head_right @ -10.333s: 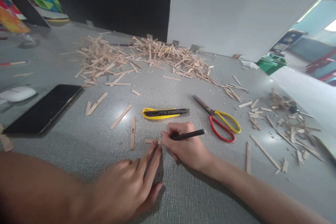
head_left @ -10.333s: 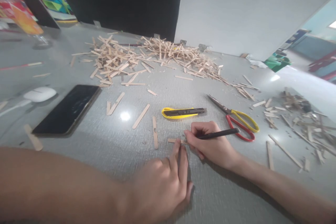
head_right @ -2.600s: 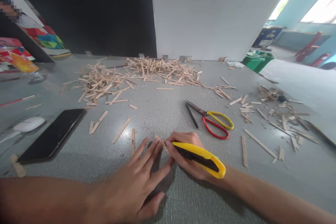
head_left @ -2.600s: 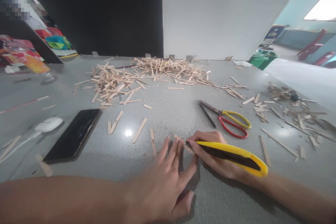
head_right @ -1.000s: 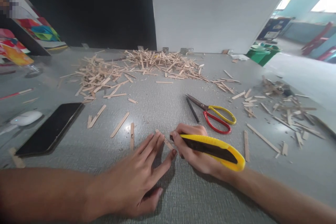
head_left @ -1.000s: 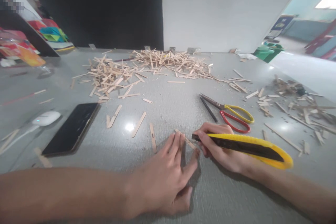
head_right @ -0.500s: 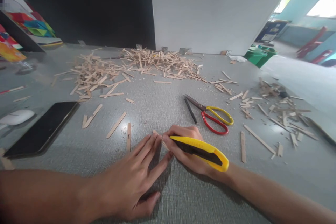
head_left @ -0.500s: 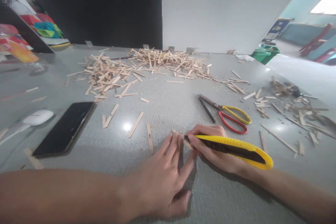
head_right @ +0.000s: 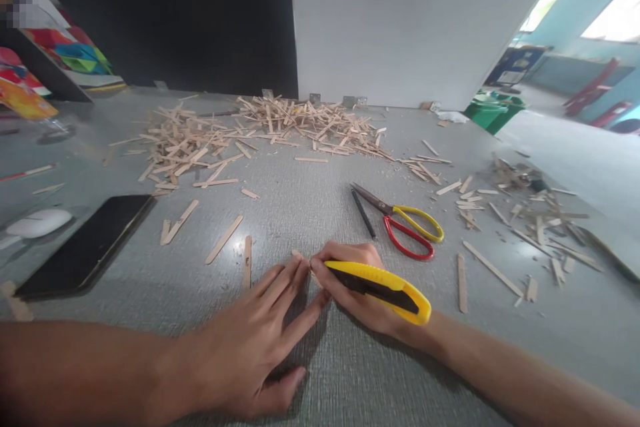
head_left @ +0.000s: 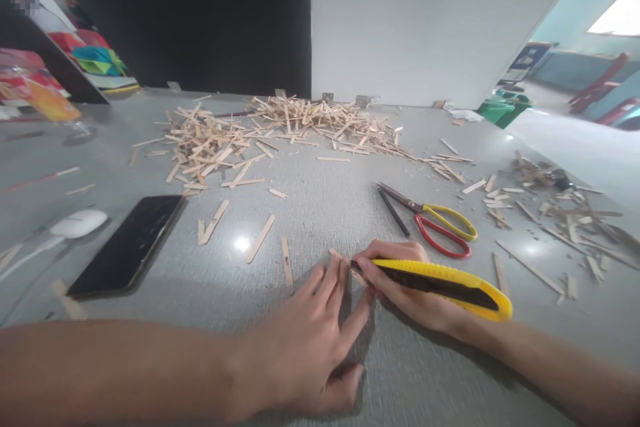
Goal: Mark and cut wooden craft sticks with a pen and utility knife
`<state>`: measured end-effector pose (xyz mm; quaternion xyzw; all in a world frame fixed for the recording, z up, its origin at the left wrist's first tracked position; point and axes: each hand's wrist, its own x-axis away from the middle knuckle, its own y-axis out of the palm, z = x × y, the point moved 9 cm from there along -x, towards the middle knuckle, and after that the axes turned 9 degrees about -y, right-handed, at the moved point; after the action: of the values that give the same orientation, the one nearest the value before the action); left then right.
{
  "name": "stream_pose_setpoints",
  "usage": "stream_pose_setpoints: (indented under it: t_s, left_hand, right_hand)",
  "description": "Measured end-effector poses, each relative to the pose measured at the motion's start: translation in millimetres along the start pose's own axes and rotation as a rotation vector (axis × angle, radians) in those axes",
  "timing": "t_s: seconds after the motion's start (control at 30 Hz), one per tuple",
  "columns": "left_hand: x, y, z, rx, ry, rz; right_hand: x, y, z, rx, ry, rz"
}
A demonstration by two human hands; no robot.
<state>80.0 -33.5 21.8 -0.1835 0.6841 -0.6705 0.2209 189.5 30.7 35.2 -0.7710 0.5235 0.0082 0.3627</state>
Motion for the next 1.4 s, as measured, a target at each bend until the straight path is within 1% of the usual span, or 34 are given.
stream_pose_setpoints:
  t_s: [0.17, 0.4, 0.63, 0.9, 1.17, 1.4]
  left_hand:
    - [0.9, 1.9, -4.0, 0.077, -0.041, -0.045]
    - [1.0, 2.6, -6.8, 0.153, -0.046, -0.090]
    - [-1.3, -3.8, -3.4, 0.068, -0.015, -0.088]
    - [-0.5, -2.6, -3.1, 0.011, -0.017, -0.078]
    - [-1.0, -2.0, -3.4, 0.040, -0.040, -0.068]
    - [-0.2, -0.5, -2.9, 0.074, -0.051, -0.054]
  right_hand:
    - [0.4, 4.5, -1.6, 0.009, -0.052, -0.026]
    - [1.0, 3.8, -4.9, 0.003, -0.048, -0.056]
    - [1.8, 4.7, -4.8, 0.024, -0.070, -0.066]
    - [2.4, 5.2, -3.1, 0.044, -0.082, -0.096]
    - [2.7, 3.8, -1.3, 0.056, -0.066, -0.078]
    - [-0.1, 2.3, -4.9, 0.068, -0.072, -0.064]
